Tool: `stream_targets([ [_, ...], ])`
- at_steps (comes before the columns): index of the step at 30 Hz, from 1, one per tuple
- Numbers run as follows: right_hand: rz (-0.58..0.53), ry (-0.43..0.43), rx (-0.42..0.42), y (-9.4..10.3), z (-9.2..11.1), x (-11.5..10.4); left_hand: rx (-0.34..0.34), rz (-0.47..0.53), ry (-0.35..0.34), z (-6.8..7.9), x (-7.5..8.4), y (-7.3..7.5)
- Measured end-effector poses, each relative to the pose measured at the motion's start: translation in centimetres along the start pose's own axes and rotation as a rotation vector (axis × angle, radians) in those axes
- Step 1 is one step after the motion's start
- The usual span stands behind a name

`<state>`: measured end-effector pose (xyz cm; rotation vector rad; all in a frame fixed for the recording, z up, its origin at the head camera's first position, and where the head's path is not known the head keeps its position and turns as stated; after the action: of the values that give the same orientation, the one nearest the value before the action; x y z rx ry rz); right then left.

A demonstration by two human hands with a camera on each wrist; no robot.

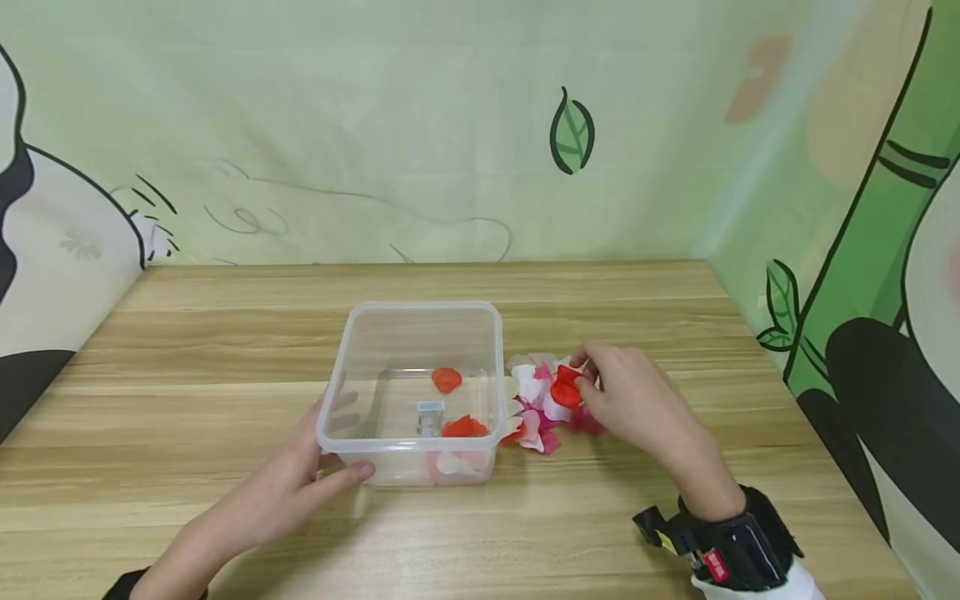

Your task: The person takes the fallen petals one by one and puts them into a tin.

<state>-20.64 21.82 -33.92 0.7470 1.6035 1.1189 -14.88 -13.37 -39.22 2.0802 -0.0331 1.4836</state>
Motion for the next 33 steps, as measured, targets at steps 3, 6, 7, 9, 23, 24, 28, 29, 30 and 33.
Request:
stream_targets([
  [3, 0.000, 0.005, -0.007, -0.1, 0.0, -0.1, 0.002, -0.009, 0.000, 0.0, 0.0, 0.0],
  [6, 0.001, 0.014, -0.003, -0.2, 0.0, -0.2, 0.002, -0.012, 0.003, 0.0, 0.0, 0.0],
  [7, 0.000, 0.019, 0.002, -0.2, 0.0, -0.2, 0.000, -0.010, 0.003, 0.0, 0.0, 0.0],
  [9, -0.004, 0.034, 0.026, -0.1, 0.0, -0.4, -0.004, -0.001, 0.004, 0.0, 0.0, 0.0],
  [23, -0.170, 0.369, 0.508, 0.9, 1.4, -5.1, -0.009, 0.000, 0.018, 0.1, 0.1, 0.0],
  [24, -0.192, 0.395, 0.519, 0.9, 1.5, -5.4, -0.008, -0.004, 0.016, 0.1, 0.1, 0.0],
  [28, -0.257, 0.483, 0.513, 0.6, 2.0, -6.6, -0.004, -0.025, 0.013, 0.1, 0.1, 0.0],
  [29, -0.268, 0.497, 0.502, 0.4, 2.0, -6.9, -0.003, -0.028, 0.013, 0.1, 0.1, 0.0],
  [30, -0.277, 0.512, 0.493, 0.3, 2.1, -7.1, -0.002, -0.030, 0.014, 0.1, 0.1, 0.0],
  [33, -0.282, 0.552, 0.478, -0.1, 2.1, -7.5, -0.001, -0.027, 0.017, 0.1, 0.0, 0.0],
])
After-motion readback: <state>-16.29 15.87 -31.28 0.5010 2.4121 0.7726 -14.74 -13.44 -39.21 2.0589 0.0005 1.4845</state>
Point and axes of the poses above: each hand's wrist, its own z-axis away from the middle knuckle, its own y-axis out of the back of the hand, x = y × z, the point moved 4 cm from there along -z, towards the middle knuckle, and after that the axes turned 4 degrees about z, right-handed, at the moved point
